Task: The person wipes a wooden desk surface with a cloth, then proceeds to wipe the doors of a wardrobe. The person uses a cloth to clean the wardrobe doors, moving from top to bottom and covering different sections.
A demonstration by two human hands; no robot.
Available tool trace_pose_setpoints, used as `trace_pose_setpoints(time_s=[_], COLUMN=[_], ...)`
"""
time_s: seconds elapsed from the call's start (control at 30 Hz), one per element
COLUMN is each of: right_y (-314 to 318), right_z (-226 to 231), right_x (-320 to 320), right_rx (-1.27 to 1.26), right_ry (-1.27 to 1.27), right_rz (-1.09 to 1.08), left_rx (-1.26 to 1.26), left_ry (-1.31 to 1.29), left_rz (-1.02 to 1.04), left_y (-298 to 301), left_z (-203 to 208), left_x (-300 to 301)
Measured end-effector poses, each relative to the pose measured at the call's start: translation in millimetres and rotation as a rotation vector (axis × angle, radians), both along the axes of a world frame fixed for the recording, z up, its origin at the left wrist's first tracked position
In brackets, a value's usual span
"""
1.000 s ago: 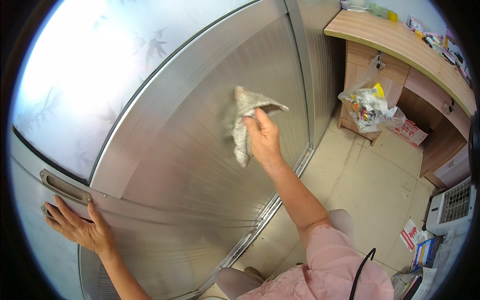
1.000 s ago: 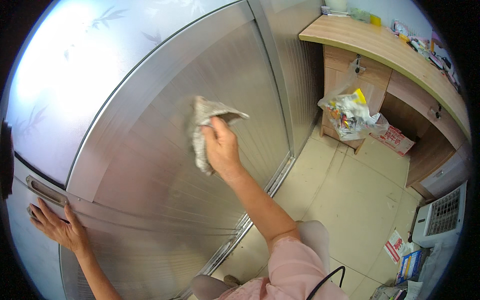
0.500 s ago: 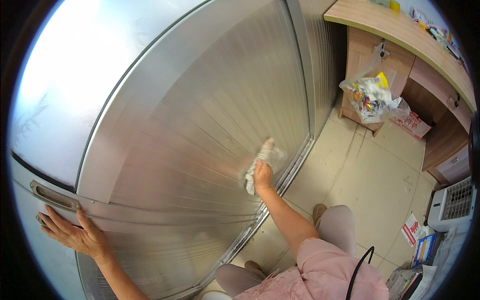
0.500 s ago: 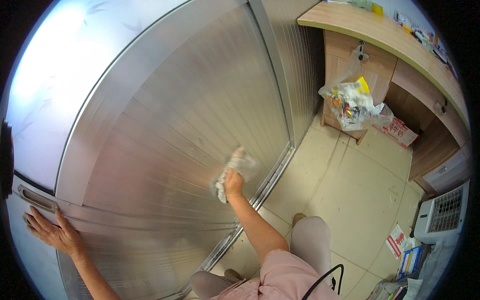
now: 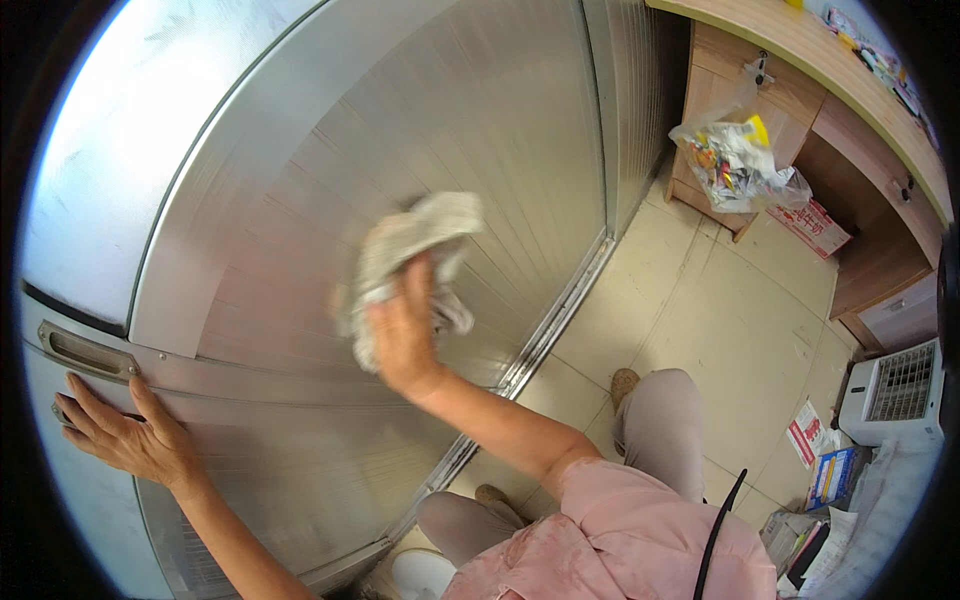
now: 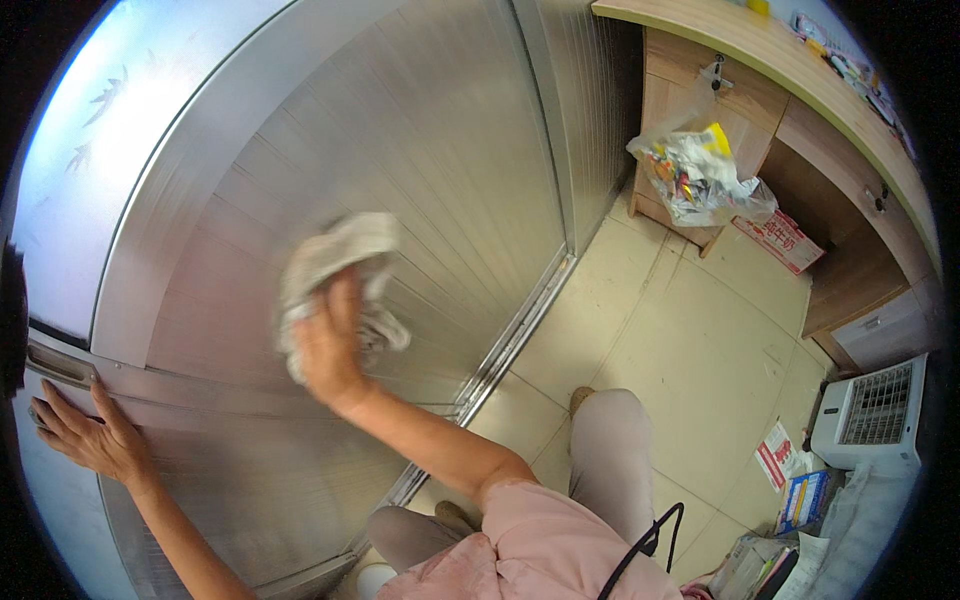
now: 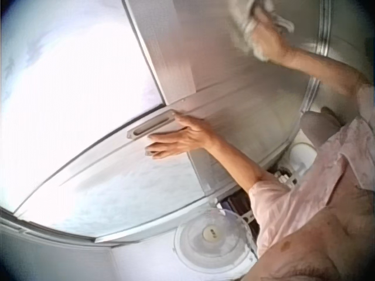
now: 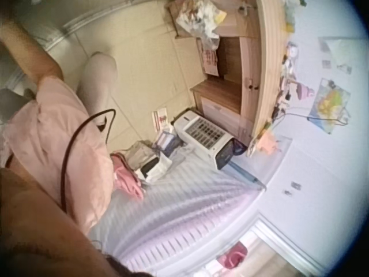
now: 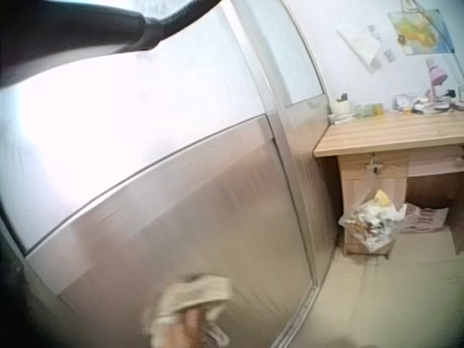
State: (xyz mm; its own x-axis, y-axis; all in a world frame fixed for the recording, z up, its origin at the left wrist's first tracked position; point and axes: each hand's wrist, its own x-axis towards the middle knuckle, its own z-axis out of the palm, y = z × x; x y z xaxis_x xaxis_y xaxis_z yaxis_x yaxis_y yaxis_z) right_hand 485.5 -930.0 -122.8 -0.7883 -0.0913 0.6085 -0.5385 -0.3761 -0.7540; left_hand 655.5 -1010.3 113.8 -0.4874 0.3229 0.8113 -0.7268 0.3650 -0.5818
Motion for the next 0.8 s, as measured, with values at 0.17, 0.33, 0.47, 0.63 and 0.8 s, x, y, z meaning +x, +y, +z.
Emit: trace_pose_setpoints(time_s=[0.17,0.33,0.47,0.63,0.8], right_y=[-18.3,-44.8,-36.5,-22.5,-3.9], right_z=[-20.9,-188.4,-344.5,-389.0,-307.1], right_x=[23.0,17.1,-16.4,-22.8,-130.8], right_rx=[0.102,-0.204,-0.828,-0.719,-0.636], right_ry=[0.478,-0.523,-1.316,-1.779,-1.552], right_rz=[-0.191,0.042,0.117,0.185,0.005], left_rx=[-0.015,-0.038,-0.032,-0.030,-0.032], left_ry=[-0.029,-0.036,0.009,-0.025,-0.060], left_rz=[0.018,0.084,0.098,0.178,0.095], left_y=[-6.1,-13.2,-22.5,-29.6,-12.7], left_z=[0.5,1.3,-1.1,-4.0,2.1], left_x=[6.3,27.3,22.9,43.3,20.0])
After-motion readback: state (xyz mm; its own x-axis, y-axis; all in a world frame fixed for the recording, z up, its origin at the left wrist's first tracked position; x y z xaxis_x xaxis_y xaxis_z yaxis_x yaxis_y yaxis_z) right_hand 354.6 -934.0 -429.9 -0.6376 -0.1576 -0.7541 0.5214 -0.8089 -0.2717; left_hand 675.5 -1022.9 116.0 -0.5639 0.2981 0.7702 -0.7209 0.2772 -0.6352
